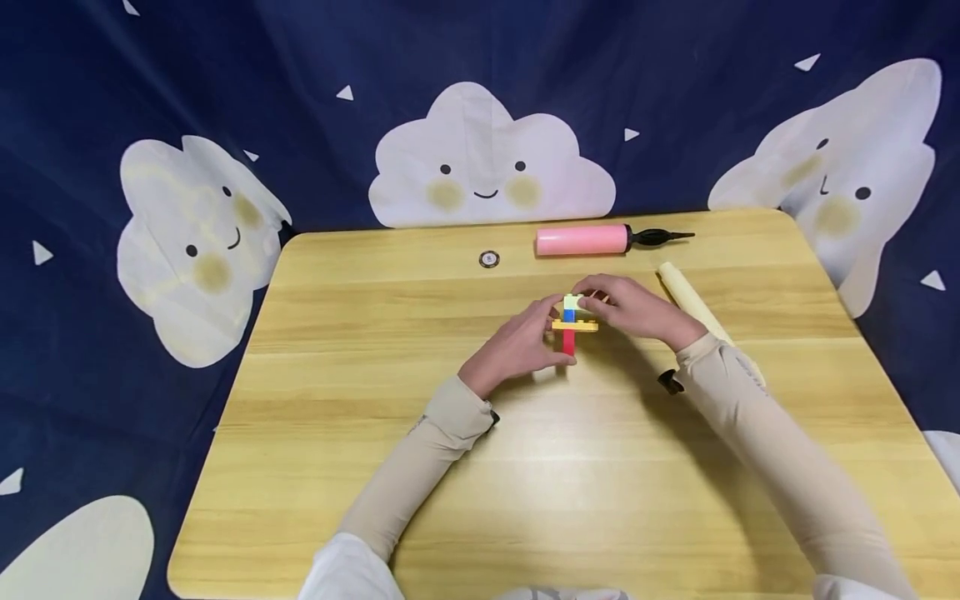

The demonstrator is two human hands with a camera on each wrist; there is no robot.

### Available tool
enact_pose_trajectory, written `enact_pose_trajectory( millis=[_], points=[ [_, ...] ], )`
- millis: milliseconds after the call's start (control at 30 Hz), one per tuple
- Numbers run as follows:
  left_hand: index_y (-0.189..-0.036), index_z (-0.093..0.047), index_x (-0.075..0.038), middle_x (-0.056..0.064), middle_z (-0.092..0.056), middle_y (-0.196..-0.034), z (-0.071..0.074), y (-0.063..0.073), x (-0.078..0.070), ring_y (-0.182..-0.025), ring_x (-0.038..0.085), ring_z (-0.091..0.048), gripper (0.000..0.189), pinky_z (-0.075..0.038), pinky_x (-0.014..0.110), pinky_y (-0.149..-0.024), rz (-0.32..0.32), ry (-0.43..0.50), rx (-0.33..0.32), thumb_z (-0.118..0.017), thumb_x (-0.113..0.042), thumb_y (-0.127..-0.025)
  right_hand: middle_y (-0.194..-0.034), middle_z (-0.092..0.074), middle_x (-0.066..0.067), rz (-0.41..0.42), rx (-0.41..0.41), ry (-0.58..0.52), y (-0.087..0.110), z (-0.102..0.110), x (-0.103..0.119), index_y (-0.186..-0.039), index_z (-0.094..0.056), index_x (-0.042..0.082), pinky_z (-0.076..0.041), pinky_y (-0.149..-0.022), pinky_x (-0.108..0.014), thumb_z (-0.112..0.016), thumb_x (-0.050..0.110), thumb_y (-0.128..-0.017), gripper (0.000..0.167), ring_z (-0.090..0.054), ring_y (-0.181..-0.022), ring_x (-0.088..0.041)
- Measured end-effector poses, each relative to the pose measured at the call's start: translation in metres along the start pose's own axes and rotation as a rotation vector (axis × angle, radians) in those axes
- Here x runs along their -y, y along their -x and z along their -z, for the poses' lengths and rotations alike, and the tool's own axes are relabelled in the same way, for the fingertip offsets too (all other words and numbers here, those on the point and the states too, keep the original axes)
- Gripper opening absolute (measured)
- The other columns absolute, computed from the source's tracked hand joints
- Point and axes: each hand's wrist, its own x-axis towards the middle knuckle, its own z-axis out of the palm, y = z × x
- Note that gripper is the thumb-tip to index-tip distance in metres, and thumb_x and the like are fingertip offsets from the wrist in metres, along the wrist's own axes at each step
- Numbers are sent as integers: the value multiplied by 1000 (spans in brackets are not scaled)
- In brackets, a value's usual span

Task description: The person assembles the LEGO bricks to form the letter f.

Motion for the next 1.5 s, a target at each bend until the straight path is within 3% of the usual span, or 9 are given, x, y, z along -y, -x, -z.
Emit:
enact_pose_trajectory(
  millis=[67, 167, 333, 500, 1167, 1500],
  points=[
    [-156, -32, -14, 6, -52, -138, 0, -5, 3, -120, 20, -53, 98, -43, 43, -103, 5, -133, -11, -81, -51, -79, -112, -67, -16, 3, 10, 19, -5, -4, -6, -123, -64, -4, -50, -87, -47, -54, 8, -103, 25, -62, -100, -29],
    [-152, -39, -11, 6, -50, -140, -2, -11, 8, -120, 20, -51, 100, -42, 42, -103, 0, -255, -26, -80, -60, -76, -109, -65, -19, 3, 16, 28, -12, -10, -12, -122, -65, -7, -50, -86, -48, -54, 4, -102, 26, -61, -97, -30],
    [-146, -48, -7, 6, -52, -131, -8, -13, 16, -110, 19, -52, 100, -46, 38, -96, 11, -317, -11, -78, -67, -72, -105, -65, -20, -33, 47, 8, -16, -24, -20, -121, -65, -10, -51, -84, -48, -54, 1, -101, 25, -61, -93, -29],
    [-142, -52, -6, 7, -54, -129, -13, -11, 18, -109, 19, -54, 100, -48, 37, -94, 24, -337, 40, -77, -70, -71, -106, -65, -19, -44, 94, 32, -17, -33, -23, -120, -66, -10, -49, -85, -46, -53, 1, -101, 25, -60, -94, -27],
    [-143, -49, -5, 7, -51, -131, -21, -9, 18, -115, 19, -51, 101, -42, 37, -101, 64, -288, 44, -80, -67, -70, -103, -66, -16, -82, 56, 24, -10, -40, -31, -123, -64, -9, -50, -79, -40, -54, 4, -102, 27, -59, -86, -21],
    [-149, -41, -4, 9, -47, -139, -18, -7, 20, -122, 21, -47, 113, -39, 38, -106, 61, -273, 64, -81, -70, -66, -125, -61, -27, -97, 36, -17, -7, -42, -30, -134, -55, -12, -46, -98, -54, -52, 22, -105, 44, -59, -114, -38]
  ],
)
